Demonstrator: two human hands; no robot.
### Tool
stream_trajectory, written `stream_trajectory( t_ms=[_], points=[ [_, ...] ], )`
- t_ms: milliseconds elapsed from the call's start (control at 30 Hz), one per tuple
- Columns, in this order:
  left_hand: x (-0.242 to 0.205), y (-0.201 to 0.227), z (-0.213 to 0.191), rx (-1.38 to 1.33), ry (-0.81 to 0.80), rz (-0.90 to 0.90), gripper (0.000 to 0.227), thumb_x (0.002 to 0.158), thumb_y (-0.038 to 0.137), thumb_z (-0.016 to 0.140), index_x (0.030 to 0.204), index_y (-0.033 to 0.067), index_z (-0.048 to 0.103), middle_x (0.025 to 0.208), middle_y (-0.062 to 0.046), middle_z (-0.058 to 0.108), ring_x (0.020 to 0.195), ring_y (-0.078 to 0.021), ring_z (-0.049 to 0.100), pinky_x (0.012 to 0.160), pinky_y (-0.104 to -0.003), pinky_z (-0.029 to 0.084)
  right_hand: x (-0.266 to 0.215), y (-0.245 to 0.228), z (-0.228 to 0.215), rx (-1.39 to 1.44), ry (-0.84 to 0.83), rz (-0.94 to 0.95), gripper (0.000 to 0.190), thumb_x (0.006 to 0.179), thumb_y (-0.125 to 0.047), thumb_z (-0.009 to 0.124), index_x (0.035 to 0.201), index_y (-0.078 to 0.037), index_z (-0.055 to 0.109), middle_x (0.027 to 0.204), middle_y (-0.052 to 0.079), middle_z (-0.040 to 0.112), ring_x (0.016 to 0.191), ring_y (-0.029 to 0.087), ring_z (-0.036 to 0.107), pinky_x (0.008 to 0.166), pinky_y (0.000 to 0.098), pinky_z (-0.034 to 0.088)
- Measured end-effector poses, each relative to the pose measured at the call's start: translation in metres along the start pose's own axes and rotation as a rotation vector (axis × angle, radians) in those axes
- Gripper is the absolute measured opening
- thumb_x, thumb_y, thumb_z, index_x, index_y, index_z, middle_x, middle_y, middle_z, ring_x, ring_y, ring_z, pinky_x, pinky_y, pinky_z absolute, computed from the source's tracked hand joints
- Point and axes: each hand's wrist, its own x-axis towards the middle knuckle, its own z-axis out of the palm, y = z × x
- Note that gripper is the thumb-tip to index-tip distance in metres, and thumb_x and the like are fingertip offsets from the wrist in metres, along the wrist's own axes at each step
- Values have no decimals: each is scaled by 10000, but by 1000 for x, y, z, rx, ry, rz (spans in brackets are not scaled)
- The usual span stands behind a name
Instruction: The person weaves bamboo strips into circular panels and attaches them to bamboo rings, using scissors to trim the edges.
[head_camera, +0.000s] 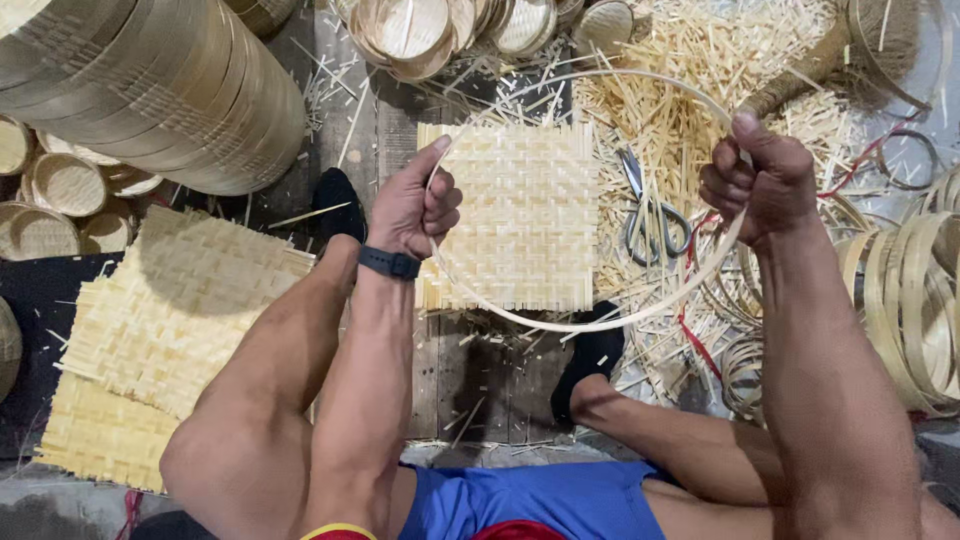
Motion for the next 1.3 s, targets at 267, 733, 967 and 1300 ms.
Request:
stream_trajectory(
  t_ms=[267,733,967,1300],
  points=[
    [3,-18,-7,-299,18,182,390,995,325,558,751,30,630,545,-28,514,461,-140,458,386,-264,346,3,41,20,273,8,25,481,1044,-500,588,1033,-37,717,661,-31,449,581,105,435,551,259,398],
    [15,-29,-35,-221,-134,105,462,1042,340,607,678,59,649,484,4,484,411,-114,402,357,-249,312,19,46,2,229,53,15,482,1085,-438,597,713,-141,523,548,-54,308,444,85,293,400,244,259],
    [10,-47,-35,-303,-55,113,379,1041,350,608,814,59,694,531,9,461,452,-103,398,398,-238,319,17,62,16,172,221,44,459,1023,-451,649,694,-174,488,519,-80,335,398,62,312,327,242,252],
    [18,-68,-48,-400,23,252,339,999,403,593,1152,135,734,500,26,425,426,-78,370,357,-216,308,27,71,17,-144,222,68,313,1057,-383,577,1007,-113,729,647,14,595,530,113,579,478,244,528]
  ],
)
